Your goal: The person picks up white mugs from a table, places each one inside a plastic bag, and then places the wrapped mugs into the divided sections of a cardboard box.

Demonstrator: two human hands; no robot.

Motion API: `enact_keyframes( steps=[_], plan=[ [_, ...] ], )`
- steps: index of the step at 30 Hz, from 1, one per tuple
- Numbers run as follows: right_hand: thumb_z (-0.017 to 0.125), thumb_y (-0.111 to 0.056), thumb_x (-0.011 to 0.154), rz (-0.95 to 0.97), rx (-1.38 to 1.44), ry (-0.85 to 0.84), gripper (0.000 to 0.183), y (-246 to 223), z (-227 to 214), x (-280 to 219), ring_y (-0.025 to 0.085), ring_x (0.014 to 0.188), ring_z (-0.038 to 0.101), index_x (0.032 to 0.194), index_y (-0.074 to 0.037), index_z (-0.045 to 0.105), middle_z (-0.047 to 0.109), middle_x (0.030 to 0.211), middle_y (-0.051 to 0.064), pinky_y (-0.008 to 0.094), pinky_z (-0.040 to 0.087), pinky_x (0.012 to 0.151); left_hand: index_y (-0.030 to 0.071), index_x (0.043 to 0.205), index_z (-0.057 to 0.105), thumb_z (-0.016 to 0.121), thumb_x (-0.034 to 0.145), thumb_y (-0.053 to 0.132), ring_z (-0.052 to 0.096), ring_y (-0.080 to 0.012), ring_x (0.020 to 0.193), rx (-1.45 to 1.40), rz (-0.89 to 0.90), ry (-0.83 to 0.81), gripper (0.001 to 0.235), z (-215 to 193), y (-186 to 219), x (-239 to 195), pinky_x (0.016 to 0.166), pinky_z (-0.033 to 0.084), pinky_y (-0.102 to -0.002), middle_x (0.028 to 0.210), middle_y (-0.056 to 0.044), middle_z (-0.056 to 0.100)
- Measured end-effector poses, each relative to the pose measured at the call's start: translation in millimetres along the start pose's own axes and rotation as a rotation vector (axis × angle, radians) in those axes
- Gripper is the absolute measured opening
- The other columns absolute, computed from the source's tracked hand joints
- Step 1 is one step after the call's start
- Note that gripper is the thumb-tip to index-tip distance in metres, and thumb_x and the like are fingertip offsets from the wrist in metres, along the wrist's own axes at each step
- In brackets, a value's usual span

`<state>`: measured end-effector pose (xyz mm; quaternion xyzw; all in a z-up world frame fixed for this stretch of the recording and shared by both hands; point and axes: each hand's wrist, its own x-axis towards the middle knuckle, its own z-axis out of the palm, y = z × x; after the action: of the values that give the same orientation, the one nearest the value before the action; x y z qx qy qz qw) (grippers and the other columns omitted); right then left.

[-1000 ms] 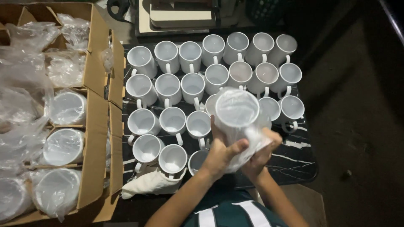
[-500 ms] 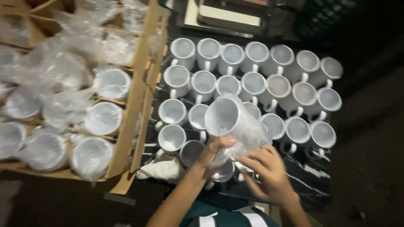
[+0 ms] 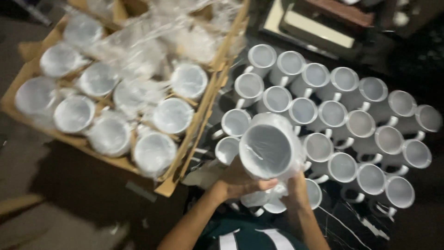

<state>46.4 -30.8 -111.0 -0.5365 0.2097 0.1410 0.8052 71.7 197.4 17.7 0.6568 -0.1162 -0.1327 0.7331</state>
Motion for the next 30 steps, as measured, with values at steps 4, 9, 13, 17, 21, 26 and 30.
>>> enact_keyframes(
  steps=[4, 9, 13, 17, 21, 26, 30],
  plan=[
    [0.057, -0.053, 0.095, -0.091, 0.101, -0.229, 0.08, 49.0, -41.3, 53.5, 0.03, 0.135, 0.052, 0.155, -0.003, 0.039, 0.048, 0.153, 0.017, 0.046, 0.044, 0.107, 0.005, 0.128, 0.058, 0.078, 0.077, 0.041, 0.066, -0.0236, 0.112, 0.241, 0.139, 0.056, 0.066, -30.0, 22.3, -8.7, 0.097, 0.054, -0.038, 0.122, -0.011, 0.067],
    [0.071, -0.062, 0.084, -0.2, -0.023, -0.48, 0.103, -14.2, 88.6, 37.2, 0.03, 0.136, 0.048, 0.156, 0.0, 0.03, 0.043, 0.152, 0.019, 0.045, 0.043, 0.11, 0.004, 0.139, 0.049, 0.082, 0.068, 0.052, 0.062, -0.0271, 0.121, 0.444, 0.197, 0.252, 0.092, -58.5, 37.0, -19.7, 0.109, 0.049, -0.041, 0.131, -0.013, 0.062],
    [0.079, -0.067, 0.078, -0.272, -0.097, -0.617, 0.118, -31.8, 142.0, 32.0, 0.03, 0.137, 0.045, 0.157, 0.002, 0.025, 0.04, 0.152, 0.021, 0.044, 0.042, 0.111, 0.004, 0.145, 0.044, 0.084, 0.064, 0.058, 0.06, -0.0288, 0.126, 0.54, 0.226, 0.34, 0.105, -76.2, 44.3, -22.0, 0.115, 0.046, -0.043, 0.135, -0.014, 0.06],
    [0.08, -0.048, 0.077, -0.176, -0.164, -0.5, 0.101, -23.3, 144.8, 36.3, 0.033, 0.124, 0.058, 0.151, 0.007, 0.039, 0.055, 0.139, 0.022, 0.045, 0.052, 0.101, 0.003, 0.152, 0.038, 0.086, 0.058, 0.065, 0.058, -0.0311, 0.133, 0.676, 0.262, 0.465, 0.122, -90.2, 46.1, -23.2, 0.122, 0.042, -0.045, 0.141, -0.015, 0.058],
    [0.069, -0.032, 0.087, -0.025, 0.223, -0.367, 0.074, 1.5, 108.0, 54.5, 0.039, 0.113, 0.065, 0.137, 0.017, 0.047, 0.062, 0.129, 0.028, 0.051, 0.056, 0.1, -0.014, 0.158, 0.014, 0.087, 0.051, 0.068, 0.045, -0.0406, 0.135, 0.727, 0.073, 0.42, 0.154, -78.9, 13.9, -16.5, 0.116, 0.029, -0.054, 0.15, -0.031, 0.04],
    [0.067, -0.036, 0.079, -0.095, 0.294, -0.315, 0.081, -55.3, 153.5, 22.3, 0.036, 0.112, 0.066, 0.148, 0.002, 0.048, 0.063, 0.131, 0.02, 0.05, 0.057, 0.094, -0.01, 0.138, 0.038, 0.077, 0.078, 0.07, 0.05, -0.0427, 0.134, 0.915, -0.172, 0.109, 0.108, -79.4, -3.4, -28.3, 0.12, 0.027, -0.057, 0.139, -0.032, 0.051],
    [0.07, -0.039, 0.081, -0.087, 0.316, -0.348, 0.087, -58.6, 124.4, 27.3, 0.037, 0.113, 0.064, 0.151, 0.006, 0.045, 0.063, 0.132, 0.022, 0.051, 0.056, 0.092, -0.009, 0.151, 0.035, 0.071, 0.096, 0.06, 0.051, -0.0448, 0.128, 0.679, -0.204, 0.072, 0.095, -96.1, 13.4, -46.0, 0.101, 0.044, -0.053, 0.146, -0.032, 0.044]
  ],
)
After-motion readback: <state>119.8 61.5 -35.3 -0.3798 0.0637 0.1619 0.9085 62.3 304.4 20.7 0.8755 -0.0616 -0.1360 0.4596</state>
